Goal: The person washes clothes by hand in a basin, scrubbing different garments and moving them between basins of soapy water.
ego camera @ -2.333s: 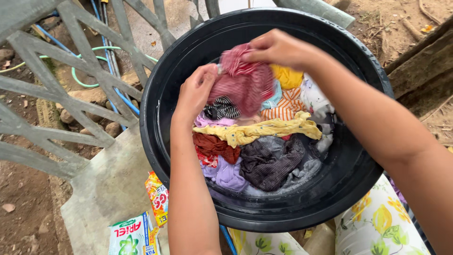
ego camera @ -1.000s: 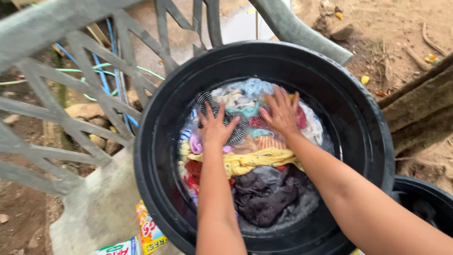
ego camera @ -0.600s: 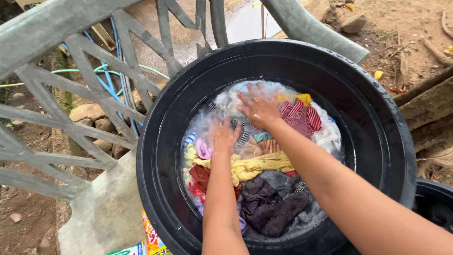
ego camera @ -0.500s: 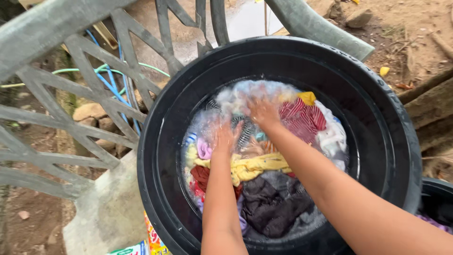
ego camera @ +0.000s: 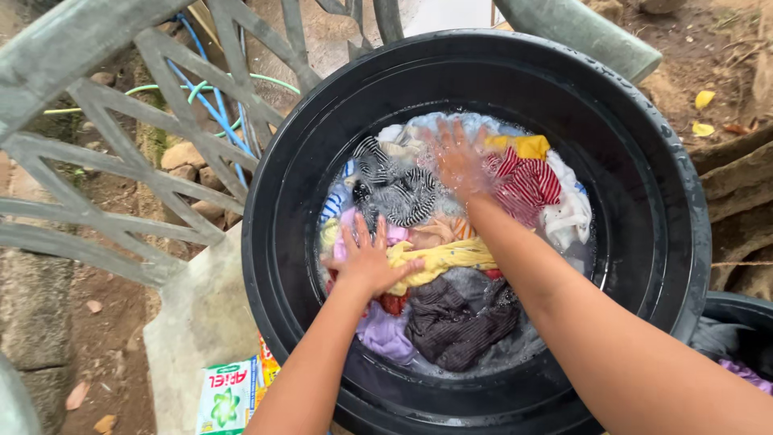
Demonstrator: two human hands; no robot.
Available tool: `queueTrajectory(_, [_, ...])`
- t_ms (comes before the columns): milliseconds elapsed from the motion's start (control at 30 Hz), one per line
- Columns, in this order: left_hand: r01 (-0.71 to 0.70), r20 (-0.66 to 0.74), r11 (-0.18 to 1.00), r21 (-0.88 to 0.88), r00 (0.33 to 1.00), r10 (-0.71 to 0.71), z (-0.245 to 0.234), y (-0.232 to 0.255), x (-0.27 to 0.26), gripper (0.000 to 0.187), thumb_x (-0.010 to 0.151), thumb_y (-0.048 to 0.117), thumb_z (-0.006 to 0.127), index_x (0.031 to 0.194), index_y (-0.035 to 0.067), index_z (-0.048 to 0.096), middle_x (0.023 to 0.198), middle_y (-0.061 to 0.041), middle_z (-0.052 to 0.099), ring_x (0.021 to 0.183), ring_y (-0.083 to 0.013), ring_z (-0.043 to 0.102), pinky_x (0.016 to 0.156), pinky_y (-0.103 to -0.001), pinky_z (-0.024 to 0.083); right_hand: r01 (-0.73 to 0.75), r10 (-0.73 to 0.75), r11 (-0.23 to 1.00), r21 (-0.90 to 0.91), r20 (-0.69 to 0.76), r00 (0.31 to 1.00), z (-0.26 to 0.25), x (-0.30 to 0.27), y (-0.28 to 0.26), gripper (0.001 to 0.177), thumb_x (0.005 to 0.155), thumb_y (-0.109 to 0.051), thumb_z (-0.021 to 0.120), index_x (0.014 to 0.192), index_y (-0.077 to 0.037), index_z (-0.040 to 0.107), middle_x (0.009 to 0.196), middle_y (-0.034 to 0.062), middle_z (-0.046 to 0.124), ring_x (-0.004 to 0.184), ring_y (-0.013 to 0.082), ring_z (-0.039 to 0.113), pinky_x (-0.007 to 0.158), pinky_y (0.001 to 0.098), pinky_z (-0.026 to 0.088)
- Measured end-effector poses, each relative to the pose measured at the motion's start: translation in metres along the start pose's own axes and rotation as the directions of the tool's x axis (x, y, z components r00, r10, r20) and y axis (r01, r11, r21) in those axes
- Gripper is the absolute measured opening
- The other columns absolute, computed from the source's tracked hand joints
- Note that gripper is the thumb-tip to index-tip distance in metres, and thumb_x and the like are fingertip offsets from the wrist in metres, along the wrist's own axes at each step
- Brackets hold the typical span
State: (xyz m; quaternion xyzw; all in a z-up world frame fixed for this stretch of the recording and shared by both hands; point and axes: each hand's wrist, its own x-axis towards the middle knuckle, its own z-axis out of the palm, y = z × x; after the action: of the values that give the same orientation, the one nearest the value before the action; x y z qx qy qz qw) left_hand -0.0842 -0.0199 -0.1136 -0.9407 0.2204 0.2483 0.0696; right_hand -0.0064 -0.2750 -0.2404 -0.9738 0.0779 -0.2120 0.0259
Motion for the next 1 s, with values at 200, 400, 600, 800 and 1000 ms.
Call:
queueTrajectory(200, [-0.098, -0.007, 0.991, 0.087, 0.995, 0.099, 0.025, -0.001, 0.028, 0.115, 0.077, 0.087, 0.045, 0.16, 0.015, 0.011, 0.162, -0.027, -0.005, 0.15, -0.0465, -0.003, 0.112, -0.07, 0.015, -0.045, 0.04, 0.994, 0.1, 0.046, 0.998, -0.027, -0.002, -0.005, 0.075, 0.099, -0.07, 0.034, 0.162, -0.028, 0.032, 0.166, 0.0107, 0.024, 0.152, 0.0391, 0.024, 0.111, 0.0818, 0.009])
queueTrajectory(400, [-0.147, 0.19, 0.957, 0.252, 0.977, 0.1, 0.057, -0.02, 0.079, 0.048, 0.096, 0.033, 0.044, 0.13, 0.012, 0.07, 0.142, -0.014, 0.062, 0.131, -0.0286, 0.059, 0.109, -0.042, 0.046, -0.069, 0.045, 0.945, 0.319, 0.081, 0.996, -0.075, 0.014, -0.045, 0.083, 0.086, -0.081, 0.044, 0.155, -0.035, 0.036, 0.165, 0.0152, 0.016, 0.148, 0.0463, 0.016, 0.108, 0.0812, 0.008])
queueTrajectory(600, [-0.086, 0.08, 0.991, 0.105, 0.994, 0.078, 0.072, -0.021, 0.089, 0.041, 0.094, 0.028, 0.046, 0.118, 0.01, 0.073, 0.127, -0.016, 0.067, 0.119, -0.0312, 0.065, 0.099, -0.043, 0.051, -0.052, -0.017, 0.936, 0.347, 0.193, 0.981, -0.091, -0.005, -0.095, 0.071, 0.092, -0.066, 0.048, 0.153, -0.033, 0.038, 0.165, 0.0127, 0.013, 0.149, 0.0486, 0.011, 0.103, 0.0809, 0.013])
queueTrajectory(800, [-0.002, 0.361, 0.985, 0.172, 0.931, -0.061, -0.013, 0.023, 0.032, 0.049, 0.087, 0.042, 0.055, 0.124, 0.013, 0.07, 0.136, -0.013, 0.06, 0.128, -0.0352, 0.058, 0.104, -0.07, 0.034, 0.096, -0.065, 0.971, 0.219, -0.142, 0.988, -0.026, -0.018, -0.081, 0.062, 0.097, -0.044, 0.056, 0.156, -0.03, 0.041, 0.168, 0.0106, 0.017, 0.153, 0.0417, 0.016, 0.111, 0.0765, 0.019])
queueTrajectory(1000, [-0.047, 0.215, 0.997, 0.063, 0.976, 0.032, -0.041, 0.046, 0.015, 0.08, 0.083, 0.059, 0.061, 0.144, 0.013, 0.041, 0.156, -0.017, 0.027, 0.144, -0.0428, 0.029, 0.104, -0.084, 0.023, 0.107, -0.098, 0.984, 0.146, -0.066, 0.993, 0.033, -0.009, -0.072, 0.066, 0.093, -0.037, 0.059, 0.156, -0.033, 0.04, 0.168, 0.0098, 0.016, 0.154, 0.0405, 0.01, 0.113, 0.0749, 0.011])
